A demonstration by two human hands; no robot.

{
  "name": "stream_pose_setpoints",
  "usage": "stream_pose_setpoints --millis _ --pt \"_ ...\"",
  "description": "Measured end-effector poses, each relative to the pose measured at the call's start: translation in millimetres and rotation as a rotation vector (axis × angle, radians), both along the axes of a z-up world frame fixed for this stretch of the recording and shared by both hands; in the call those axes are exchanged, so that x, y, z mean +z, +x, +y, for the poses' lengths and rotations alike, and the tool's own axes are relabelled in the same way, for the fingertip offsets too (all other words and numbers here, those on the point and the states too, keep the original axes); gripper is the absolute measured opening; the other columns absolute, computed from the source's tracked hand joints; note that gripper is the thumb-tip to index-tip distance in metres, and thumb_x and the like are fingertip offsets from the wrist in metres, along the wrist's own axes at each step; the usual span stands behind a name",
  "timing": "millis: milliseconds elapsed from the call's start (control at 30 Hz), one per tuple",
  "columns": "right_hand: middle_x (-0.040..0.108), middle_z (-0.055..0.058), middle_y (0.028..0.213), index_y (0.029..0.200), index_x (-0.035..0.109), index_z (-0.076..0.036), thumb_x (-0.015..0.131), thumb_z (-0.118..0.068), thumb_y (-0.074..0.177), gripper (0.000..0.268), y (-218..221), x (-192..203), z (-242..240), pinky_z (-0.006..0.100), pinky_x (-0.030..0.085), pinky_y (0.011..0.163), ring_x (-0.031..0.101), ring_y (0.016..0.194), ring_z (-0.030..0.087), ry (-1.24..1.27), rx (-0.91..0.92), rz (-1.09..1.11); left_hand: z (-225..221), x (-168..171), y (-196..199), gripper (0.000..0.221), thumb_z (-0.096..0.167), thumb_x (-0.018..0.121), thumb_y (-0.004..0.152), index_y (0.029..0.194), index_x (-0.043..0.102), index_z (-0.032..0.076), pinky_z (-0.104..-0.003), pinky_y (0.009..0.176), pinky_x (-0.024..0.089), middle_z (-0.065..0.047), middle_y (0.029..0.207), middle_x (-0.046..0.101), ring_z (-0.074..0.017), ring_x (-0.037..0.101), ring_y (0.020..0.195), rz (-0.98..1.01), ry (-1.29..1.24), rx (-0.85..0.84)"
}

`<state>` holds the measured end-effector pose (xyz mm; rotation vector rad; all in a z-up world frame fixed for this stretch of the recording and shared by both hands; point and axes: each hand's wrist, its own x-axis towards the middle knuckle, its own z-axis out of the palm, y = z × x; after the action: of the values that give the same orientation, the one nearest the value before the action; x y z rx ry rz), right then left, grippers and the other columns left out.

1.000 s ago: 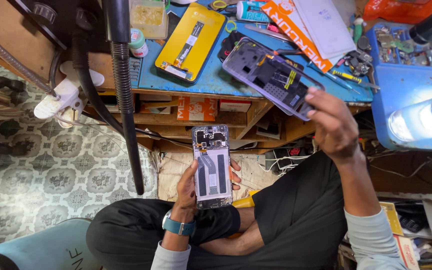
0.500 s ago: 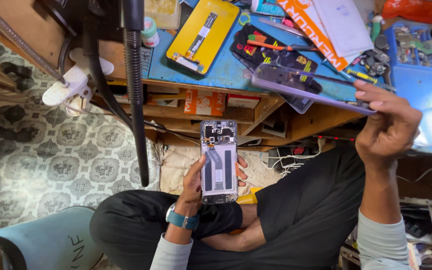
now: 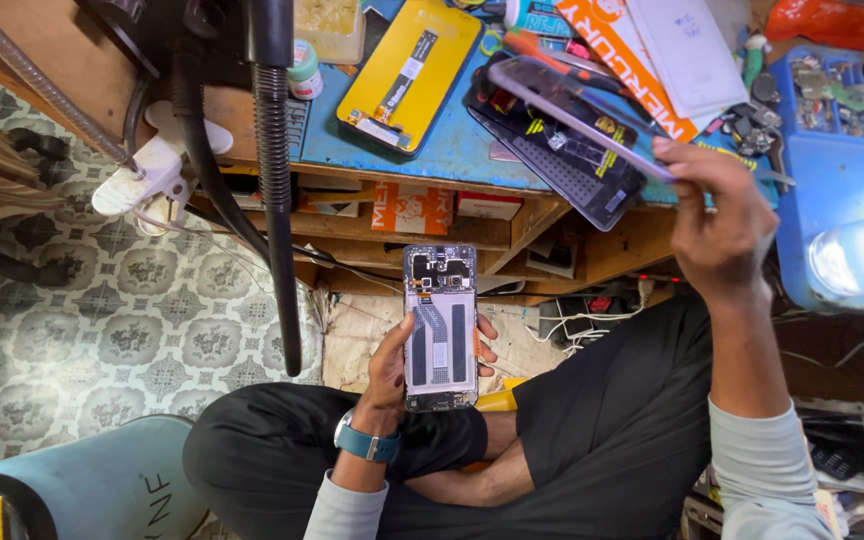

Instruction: The person is repairing a disassembled smartphone while sitting on the floor. They use a metal tool to pry and adjust internal components, then apply a liquid from a spray bottle to the screen and wipe it with a cloth.

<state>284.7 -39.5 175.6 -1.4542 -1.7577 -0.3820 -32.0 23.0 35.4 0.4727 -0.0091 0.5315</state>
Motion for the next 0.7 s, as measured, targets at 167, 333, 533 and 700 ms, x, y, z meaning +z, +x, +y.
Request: stream_pose_setpoints --millis 167,333,533,700 --pt "0.073 0.015 0.122 0.112 0.057 0.001 0.070 0.010 0.106 0.016 -6 13 11 0.040 0.057 0.098 0.070 0.114 0.032 -0.062 -0.030 -0.231 0 -4 1 0.073 0.053 0.037 0.107 0.147 0.044 -0.007 -0.050 0.089 0.062 -0.032 0.127 0.059 -0.0375 0.071 0.107 -0.035 -0.032 -0.016" --pt "0.073 0.011 0.116 0.107 0.064 -0.002 0.075 0.004 0.092 0.019 -17 30 9 0.046 0.050 0.102 0.066 0.114 0.032 -0.141 -0.005 -0.300 0 -4 0 0.072 0.053 0.036 0.107 0.145 0.045 -0.008 -0.052 0.091 0.062 -0.031 0.127 0.059 -0.0371 0.070 0.109 -0.042 -0.031 -0.017" --pt "0.070 0.013 0.107 0.110 0.073 -0.004 0.077 -0.004 0.104 0.007 33 52 93 0.042 0.049 0.093 0.063 0.104 0.032 -0.245 -0.076 -0.449 1 -6 4 0.074 0.054 0.038 0.109 0.146 0.044 -0.010 -0.050 0.094 0.060 -0.031 0.128 0.058 -0.0367 0.069 0.109 -0.035 -0.037 -0.028" --pt "0.070 0.019 0.088 0.110 0.079 -0.005 0.072 -0.008 0.100 0.012 46 42 179 0.044 0.051 0.070 0.067 0.079 0.034 -0.487 -0.098 -0.456 4 -1 -2 0.074 0.054 0.037 0.106 0.147 0.043 -0.008 -0.052 0.095 0.059 -0.031 0.128 0.058 -0.0365 0.069 0.108 -0.030 -0.025 -0.012"
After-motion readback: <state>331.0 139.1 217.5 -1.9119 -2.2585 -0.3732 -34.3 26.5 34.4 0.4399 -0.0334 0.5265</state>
